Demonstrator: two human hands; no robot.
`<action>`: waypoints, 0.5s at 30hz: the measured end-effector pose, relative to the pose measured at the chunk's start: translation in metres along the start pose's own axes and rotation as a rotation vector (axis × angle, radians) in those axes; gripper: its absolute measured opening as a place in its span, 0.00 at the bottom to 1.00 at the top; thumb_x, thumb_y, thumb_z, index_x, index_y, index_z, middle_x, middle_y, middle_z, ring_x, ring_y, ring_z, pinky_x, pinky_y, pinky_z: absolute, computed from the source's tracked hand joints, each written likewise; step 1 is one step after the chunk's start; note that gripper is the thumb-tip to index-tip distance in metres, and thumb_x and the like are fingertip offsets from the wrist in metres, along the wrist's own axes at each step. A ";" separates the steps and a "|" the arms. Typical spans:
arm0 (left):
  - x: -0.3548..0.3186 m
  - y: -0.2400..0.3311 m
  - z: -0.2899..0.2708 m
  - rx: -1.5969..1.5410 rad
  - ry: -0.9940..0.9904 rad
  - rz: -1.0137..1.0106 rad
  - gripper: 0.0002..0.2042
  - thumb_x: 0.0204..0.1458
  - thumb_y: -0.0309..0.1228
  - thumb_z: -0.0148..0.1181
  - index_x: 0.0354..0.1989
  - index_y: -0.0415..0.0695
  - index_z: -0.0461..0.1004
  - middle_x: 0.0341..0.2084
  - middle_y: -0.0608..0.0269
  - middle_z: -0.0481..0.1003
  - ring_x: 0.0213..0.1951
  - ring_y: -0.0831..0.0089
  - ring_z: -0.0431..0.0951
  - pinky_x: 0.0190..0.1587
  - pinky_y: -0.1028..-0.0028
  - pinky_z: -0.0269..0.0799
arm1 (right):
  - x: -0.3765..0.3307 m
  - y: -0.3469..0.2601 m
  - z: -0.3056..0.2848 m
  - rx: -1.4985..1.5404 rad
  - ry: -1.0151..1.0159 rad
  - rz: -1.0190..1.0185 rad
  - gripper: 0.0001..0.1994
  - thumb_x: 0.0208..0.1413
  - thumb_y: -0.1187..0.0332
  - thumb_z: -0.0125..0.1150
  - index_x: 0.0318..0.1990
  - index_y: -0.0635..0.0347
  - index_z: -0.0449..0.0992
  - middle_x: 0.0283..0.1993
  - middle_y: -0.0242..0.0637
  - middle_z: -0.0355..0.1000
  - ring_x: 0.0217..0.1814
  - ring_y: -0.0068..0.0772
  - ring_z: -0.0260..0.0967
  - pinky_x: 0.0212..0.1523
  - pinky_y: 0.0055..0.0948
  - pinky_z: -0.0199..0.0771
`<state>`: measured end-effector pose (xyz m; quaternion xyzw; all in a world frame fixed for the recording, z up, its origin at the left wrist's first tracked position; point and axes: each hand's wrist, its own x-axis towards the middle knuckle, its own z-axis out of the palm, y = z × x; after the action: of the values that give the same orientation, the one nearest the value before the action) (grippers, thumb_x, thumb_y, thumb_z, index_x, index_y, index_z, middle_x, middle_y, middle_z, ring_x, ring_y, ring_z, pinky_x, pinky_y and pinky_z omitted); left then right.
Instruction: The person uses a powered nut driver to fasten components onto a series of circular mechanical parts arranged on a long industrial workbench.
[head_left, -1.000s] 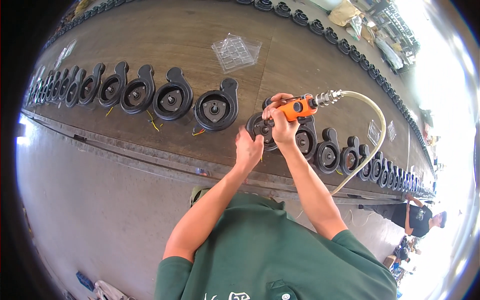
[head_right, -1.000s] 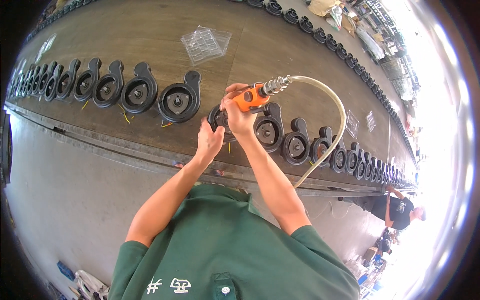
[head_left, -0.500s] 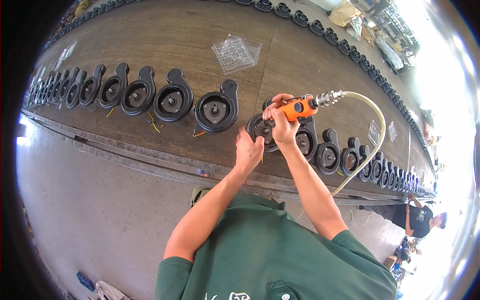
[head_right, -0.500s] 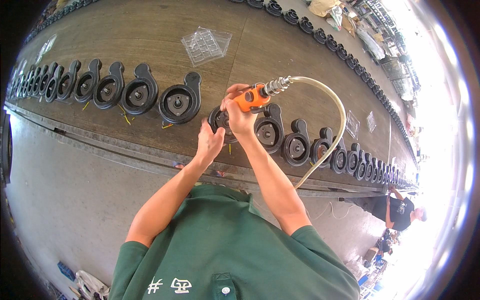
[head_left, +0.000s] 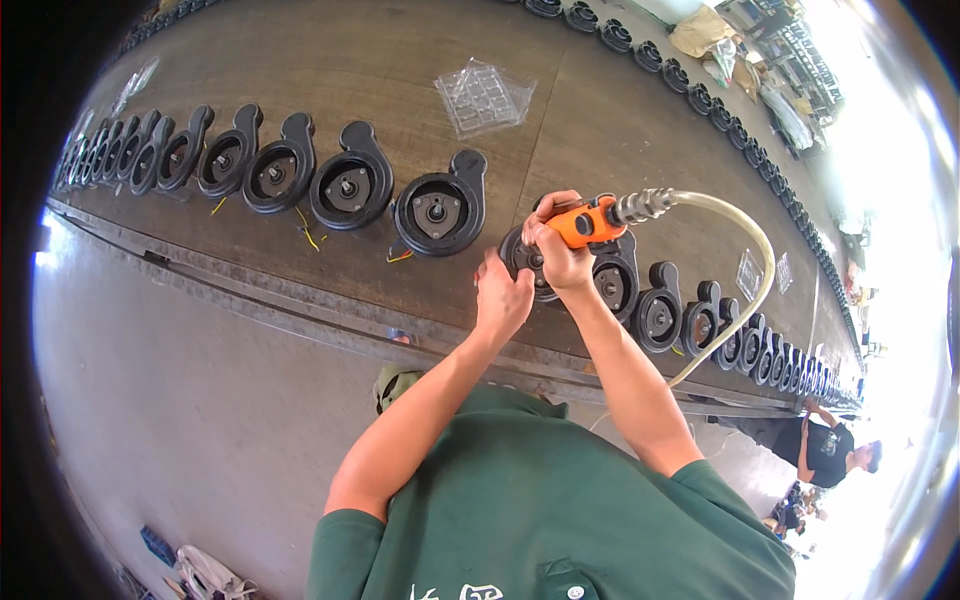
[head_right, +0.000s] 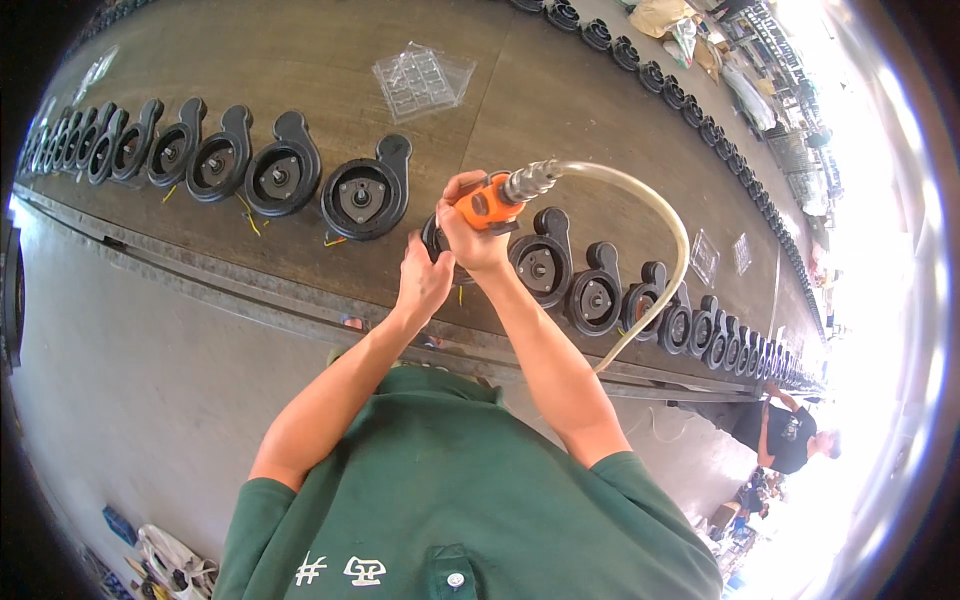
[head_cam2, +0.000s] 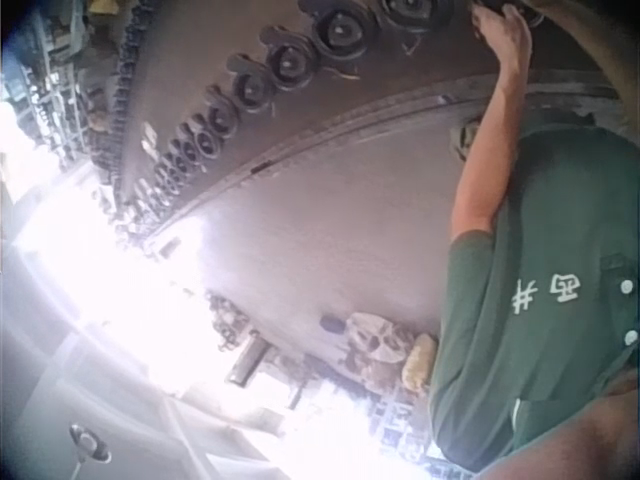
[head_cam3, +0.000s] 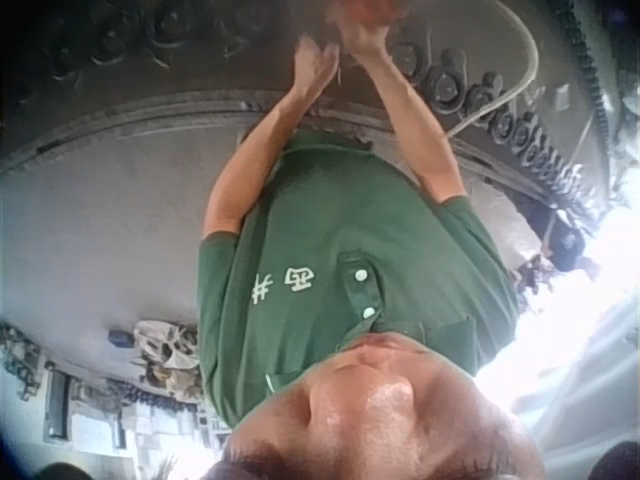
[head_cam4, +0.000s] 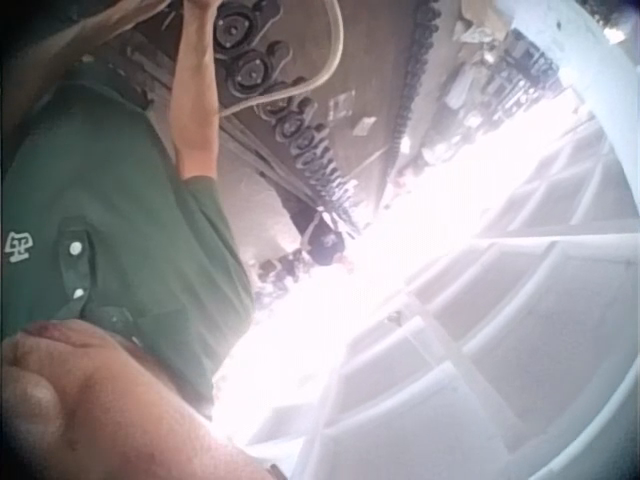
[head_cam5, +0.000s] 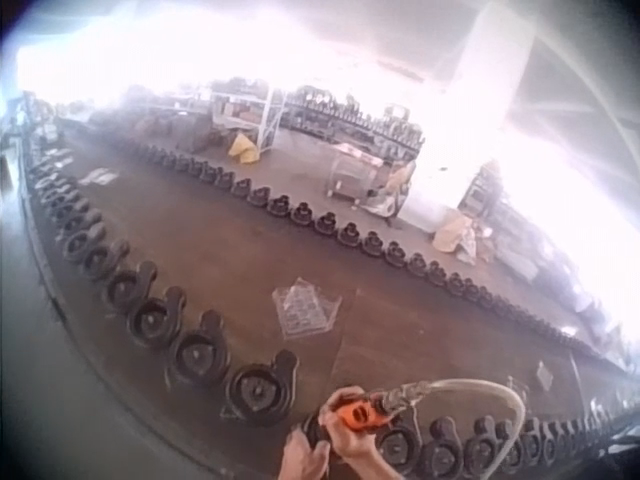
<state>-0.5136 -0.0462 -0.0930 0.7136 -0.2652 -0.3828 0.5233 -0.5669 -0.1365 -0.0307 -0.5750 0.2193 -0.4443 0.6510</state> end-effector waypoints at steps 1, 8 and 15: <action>-0.001 0.000 0.000 0.004 0.006 0.004 0.21 0.48 0.29 0.57 0.50 0.31 0.64 0.42 0.29 0.74 0.47 0.34 0.74 0.52 0.49 0.72 | 0.000 0.003 0.000 -0.006 -0.004 -0.003 0.10 0.53 0.81 0.58 0.42 0.64 0.69 0.32 0.32 0.69 0.32 0.20 0.68 0.34 0.22 0.71; -0.003 0.000 0.002 0.026 0.019 -0.006 0.23 0.50 0.30 0.57 0.53 0.32 0.63 0.46 0.29 0.72 0.50 0.35 0.73 0.54 0.50 0.70 | 0.003 0.006 0.002 -0.017 0.022 0.017 0.10 0.50 0.82 0.58 0.41 0.65 0.70 0.32 0.33 0.70 0.31 0.21 0.69 0.32 0.22 0.72; -0.003 0.007 -0.001 -0.006 -0.027 -0.064 0.23 0.49 0.31 0.57 0.53 0.33 0.63 0.47 0.28 0.71 0.51 0.35 0.72 0.56 0.49 0.69 | 0.004 0.005 0.006 0.019 0.072 -0.037 0.12 0.50 0.83 0.58 0.42 0.67 0.70 0.32 0.34 0.71 0.29 0.23 0.70 0.31 0.24 0.74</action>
<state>-0.5142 -0.0455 -0.0854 0.7151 -0.2482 -0.4097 0.5092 -0.5590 -0.1367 -0.0332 -0.5565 0.2278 -0.4789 0.6396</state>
